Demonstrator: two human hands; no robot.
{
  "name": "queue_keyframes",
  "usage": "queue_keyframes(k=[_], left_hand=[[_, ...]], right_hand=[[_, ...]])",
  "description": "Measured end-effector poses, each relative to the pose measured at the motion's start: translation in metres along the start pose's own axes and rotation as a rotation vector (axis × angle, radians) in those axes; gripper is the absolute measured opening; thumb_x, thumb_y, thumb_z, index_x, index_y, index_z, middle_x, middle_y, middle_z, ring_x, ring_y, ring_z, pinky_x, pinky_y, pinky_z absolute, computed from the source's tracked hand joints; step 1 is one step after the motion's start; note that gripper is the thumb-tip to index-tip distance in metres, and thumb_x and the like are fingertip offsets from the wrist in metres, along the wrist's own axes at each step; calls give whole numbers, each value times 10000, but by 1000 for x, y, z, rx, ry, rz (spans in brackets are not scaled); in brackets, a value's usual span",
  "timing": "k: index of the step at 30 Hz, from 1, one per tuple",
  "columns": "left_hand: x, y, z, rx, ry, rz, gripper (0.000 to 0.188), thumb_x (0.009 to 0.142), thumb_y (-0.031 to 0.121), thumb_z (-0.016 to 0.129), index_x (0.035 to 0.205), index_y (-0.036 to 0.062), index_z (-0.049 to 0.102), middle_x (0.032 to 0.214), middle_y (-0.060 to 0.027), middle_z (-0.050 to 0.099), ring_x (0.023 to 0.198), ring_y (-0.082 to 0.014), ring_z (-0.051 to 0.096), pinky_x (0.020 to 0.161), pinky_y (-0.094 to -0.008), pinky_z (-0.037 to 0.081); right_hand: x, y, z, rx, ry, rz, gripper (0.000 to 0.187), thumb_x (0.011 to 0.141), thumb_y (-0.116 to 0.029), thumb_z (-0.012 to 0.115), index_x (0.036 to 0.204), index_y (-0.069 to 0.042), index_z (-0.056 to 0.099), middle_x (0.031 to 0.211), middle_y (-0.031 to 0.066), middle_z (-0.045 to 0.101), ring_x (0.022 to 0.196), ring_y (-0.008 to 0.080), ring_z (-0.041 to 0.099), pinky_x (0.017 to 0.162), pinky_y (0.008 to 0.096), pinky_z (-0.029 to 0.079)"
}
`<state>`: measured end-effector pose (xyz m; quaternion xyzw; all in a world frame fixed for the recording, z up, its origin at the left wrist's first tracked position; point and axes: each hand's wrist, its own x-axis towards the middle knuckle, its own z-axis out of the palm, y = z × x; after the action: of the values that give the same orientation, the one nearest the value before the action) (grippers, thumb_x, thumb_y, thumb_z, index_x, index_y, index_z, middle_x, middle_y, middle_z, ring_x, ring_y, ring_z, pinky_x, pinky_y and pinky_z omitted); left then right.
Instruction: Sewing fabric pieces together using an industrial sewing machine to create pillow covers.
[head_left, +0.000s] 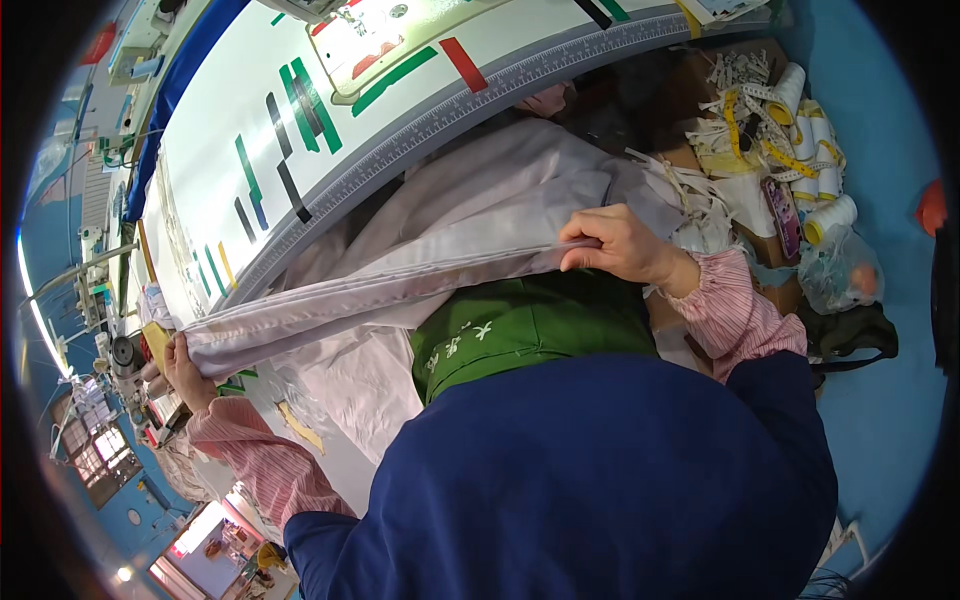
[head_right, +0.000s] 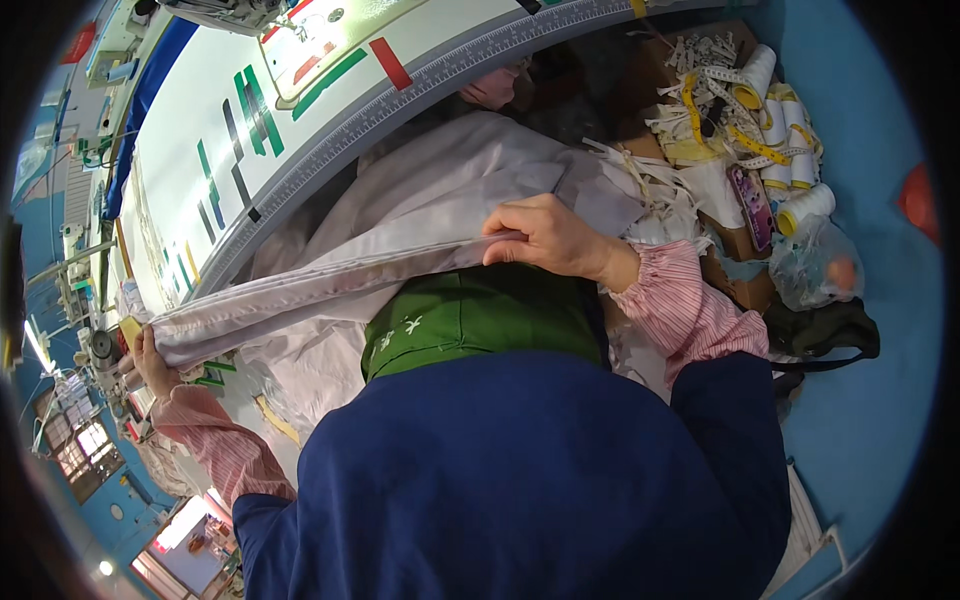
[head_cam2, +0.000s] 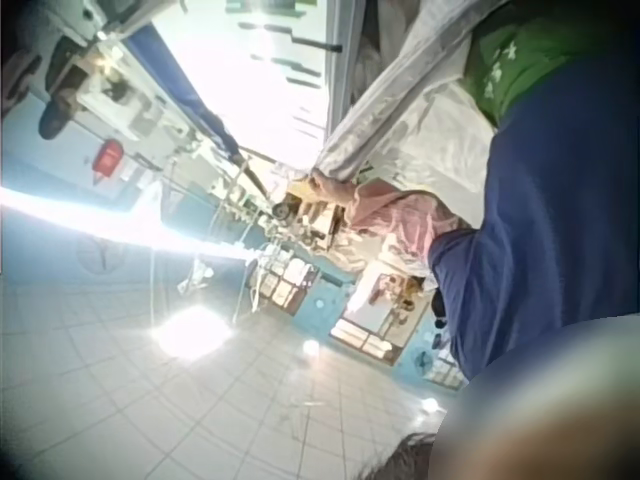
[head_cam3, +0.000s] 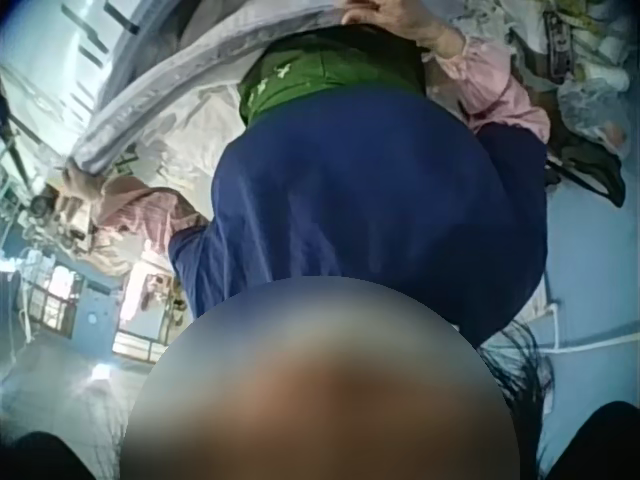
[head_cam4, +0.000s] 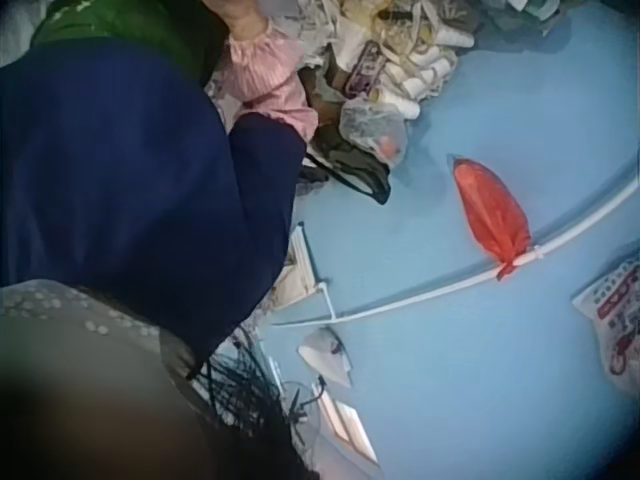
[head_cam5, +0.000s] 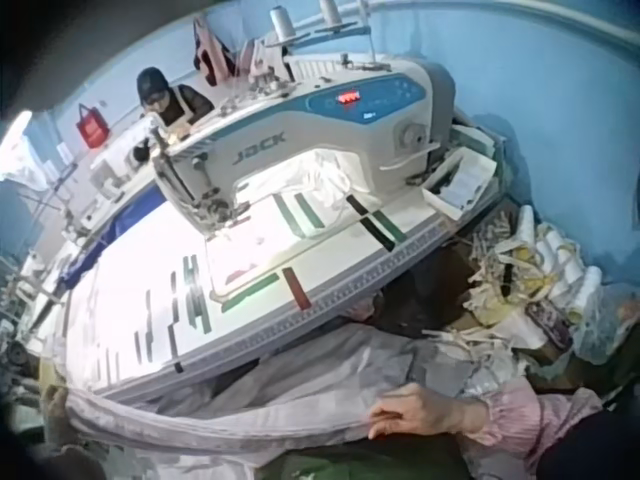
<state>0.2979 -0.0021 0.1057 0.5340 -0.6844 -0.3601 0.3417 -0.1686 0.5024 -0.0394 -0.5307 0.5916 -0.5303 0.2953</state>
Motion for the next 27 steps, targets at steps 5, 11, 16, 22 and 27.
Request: queue_keyframes(k=[5,11,16,22,27], left_hand=[[-4,-15,9,-67,45,-36,153,939,206,662,900,62,630,850,-8,626,792,-100,553,722,-249,466],[-25,-31,24,-75,81,-37,100,947,166,628,923,69,633,833,-24,620,763,-128,581,699,-290,500],[-65,-83,96,-232,206,-22,18,918,85,651,919,67,656,844,24,610,780,-81,522,706,-236,427],[-68,-96,137,-473,247,-26,89,939,110,654,893,34,650,843,13,635,777,-70,548,717,-207,432],[-51,-116,119,-527,334,-150,95,896,121,715,889,41,665,840,0,657,772,-82,572,734,-217,453]], right_hand=[[0,1,-21,-31,-59,25,210,812,-158,773,852,-10,630,710,78,588,580,197,547,522,300,404],[4,-3,-41,-213,-105,-18,128,825,-119,726,844,-11,660,700,95,595,599,233,578,540,334,419],[27,-38,-72,-464,39,137,57,798,-17,691,833,7,653,656,95,547,562,211,532,525,310,383],[45,-50,-79,-614,96,140,48,825,3,662,845,23,623,648,90,512,546,185,488,517,301,350],[72,-56,-48,-631,94,113,53,819,31,643,856,17,609,669,98,508,553,215,497,514,318,354]])
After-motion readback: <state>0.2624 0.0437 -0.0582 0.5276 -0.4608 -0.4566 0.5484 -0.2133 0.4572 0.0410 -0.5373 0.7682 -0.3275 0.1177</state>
